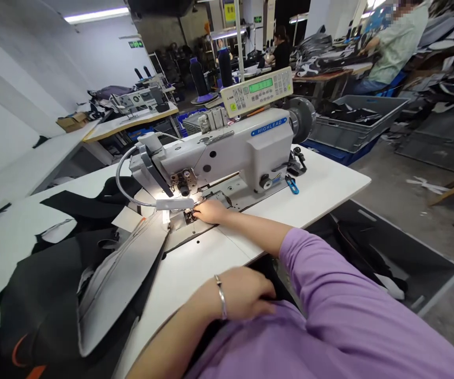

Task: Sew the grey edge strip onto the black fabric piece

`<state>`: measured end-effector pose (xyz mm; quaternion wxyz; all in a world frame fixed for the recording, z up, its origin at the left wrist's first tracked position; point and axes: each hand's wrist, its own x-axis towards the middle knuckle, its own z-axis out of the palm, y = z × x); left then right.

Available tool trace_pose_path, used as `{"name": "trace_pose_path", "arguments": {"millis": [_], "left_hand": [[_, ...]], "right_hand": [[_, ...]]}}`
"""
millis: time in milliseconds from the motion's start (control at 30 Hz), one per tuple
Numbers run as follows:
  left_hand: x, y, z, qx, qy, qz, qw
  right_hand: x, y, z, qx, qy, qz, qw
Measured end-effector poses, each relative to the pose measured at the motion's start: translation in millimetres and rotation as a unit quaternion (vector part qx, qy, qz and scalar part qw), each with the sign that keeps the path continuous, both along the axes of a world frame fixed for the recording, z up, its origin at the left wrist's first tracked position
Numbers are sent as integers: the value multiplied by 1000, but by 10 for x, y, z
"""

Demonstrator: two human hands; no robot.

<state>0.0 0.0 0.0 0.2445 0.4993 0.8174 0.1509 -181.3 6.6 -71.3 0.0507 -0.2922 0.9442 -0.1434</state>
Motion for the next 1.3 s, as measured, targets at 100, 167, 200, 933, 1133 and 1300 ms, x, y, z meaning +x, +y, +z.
{"name": "trace_pose_path", "arguments": {"millis": [100,167,200,933,1133,1300], "left_hand": [[-145,-119,236,48,157,154,974],[-277,-416,341,69,342,264,899],[-347,-617,367,68,433,298,848],[-859,-2323,244,170,610,78,770],[-716,-2792,-505,-54,358,192,912],[-880,-2660,-633,-103,279,343,891]], "right_hand": [[10,5,-28,-6,4,9,1000],[11,10,-44,-17,5,13,1000],[10,13,-50,-23,7,14,1000],[173,-71,29,-12,61,-29,998],[166,-88,38,-14,53,-39,998],[125,-97,26,-5,37,-42,998]]}}
